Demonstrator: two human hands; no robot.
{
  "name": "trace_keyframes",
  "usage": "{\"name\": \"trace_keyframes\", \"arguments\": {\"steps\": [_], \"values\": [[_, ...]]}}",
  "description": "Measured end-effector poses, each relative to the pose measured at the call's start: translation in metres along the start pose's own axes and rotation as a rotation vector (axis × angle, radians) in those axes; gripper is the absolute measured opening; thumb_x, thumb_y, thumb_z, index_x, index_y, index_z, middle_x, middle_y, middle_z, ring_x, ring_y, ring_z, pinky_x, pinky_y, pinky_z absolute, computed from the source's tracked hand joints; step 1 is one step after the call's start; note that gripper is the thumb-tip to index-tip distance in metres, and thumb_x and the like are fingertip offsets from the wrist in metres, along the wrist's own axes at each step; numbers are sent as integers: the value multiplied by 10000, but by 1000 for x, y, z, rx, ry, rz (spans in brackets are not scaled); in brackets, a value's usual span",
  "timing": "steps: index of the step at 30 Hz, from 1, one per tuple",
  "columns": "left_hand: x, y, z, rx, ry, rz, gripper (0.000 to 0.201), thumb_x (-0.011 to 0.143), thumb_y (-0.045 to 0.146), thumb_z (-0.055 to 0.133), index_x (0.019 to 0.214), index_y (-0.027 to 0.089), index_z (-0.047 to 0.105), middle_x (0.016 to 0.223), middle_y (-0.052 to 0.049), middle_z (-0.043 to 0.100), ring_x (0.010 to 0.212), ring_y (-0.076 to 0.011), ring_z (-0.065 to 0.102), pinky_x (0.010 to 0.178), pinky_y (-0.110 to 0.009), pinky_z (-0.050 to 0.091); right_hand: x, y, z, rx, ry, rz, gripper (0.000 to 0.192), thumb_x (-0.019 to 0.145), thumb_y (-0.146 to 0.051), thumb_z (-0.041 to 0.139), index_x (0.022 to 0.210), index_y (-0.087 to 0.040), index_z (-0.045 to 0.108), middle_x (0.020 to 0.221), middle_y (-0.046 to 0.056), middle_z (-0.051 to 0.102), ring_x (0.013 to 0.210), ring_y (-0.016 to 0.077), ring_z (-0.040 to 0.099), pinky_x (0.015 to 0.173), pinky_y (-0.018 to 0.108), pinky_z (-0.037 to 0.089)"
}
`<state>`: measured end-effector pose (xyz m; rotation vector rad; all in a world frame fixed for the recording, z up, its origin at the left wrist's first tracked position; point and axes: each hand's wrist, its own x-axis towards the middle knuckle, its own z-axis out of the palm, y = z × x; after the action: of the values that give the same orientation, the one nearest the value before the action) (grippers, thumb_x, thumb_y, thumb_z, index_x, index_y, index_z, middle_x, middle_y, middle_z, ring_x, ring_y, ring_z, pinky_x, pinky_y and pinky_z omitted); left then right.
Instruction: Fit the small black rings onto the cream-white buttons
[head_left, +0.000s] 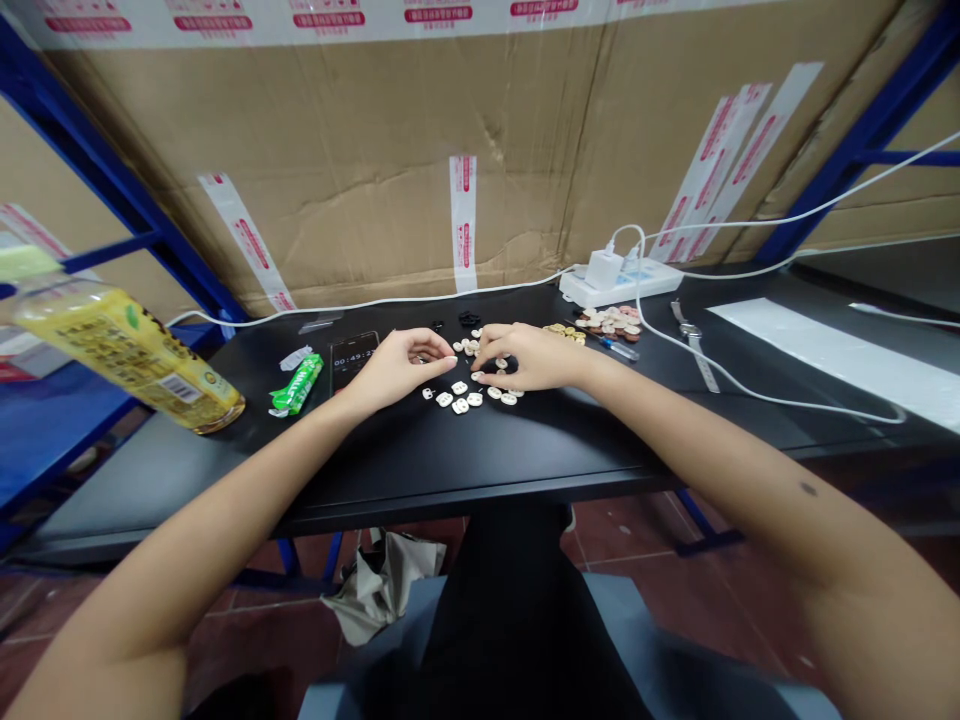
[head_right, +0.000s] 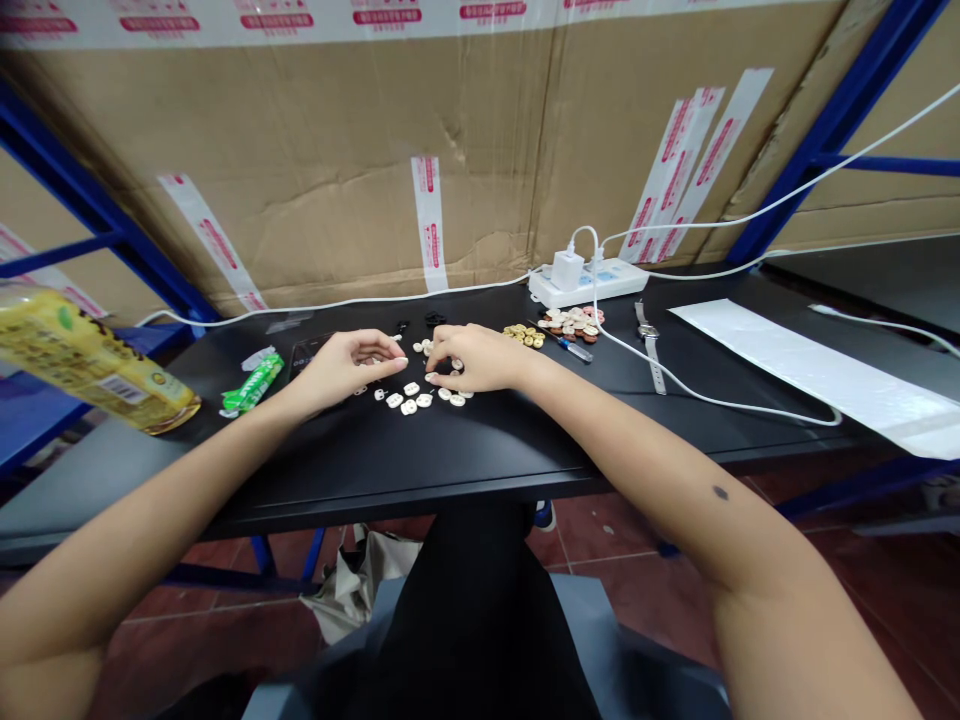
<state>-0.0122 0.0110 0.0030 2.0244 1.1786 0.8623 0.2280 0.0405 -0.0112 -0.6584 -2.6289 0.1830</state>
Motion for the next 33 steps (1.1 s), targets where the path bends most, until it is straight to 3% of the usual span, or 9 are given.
{"name": "trace_keyframes", "arguments": {"steps": [9,20,26,33], "values": [[1,-4,2,-91,16,-39,321,737,414,805,878,145,699,909,-75,737,826,-179,686,872,-362,555,1,0,0,54,3,40,175,874,-159,578,942,-145,738,931,78,692,788,160,628,753,300,488],[-1,-2,4,-220,14,-82,301,760,328,802,992,148,734,919,-75,761,891,-185,711,923,-347,536,3,-4,2,355,124,193,151,786,-212,653,872,-118,732,753,52,712,654,133,624,666,276,513],[-2,0,5,-277,-1,-114,290,751,344,820,931,140,719,875,-83,771,857,-189,717,901,-350,540,4,-3,6,368,140,161,275,810,-196,610,1042,-126,741,848,60,717,704,130,625,686,284,526],[-1,-3,4,-312,34,-97,286,735,368,834,895,150,741,941,-82,761,877,-183,695,853,-321,537,6,-4,6,530,207,164,196,808,-266,671,925,-136,760,851,75,740,738,155,662,753,324,548]]}}
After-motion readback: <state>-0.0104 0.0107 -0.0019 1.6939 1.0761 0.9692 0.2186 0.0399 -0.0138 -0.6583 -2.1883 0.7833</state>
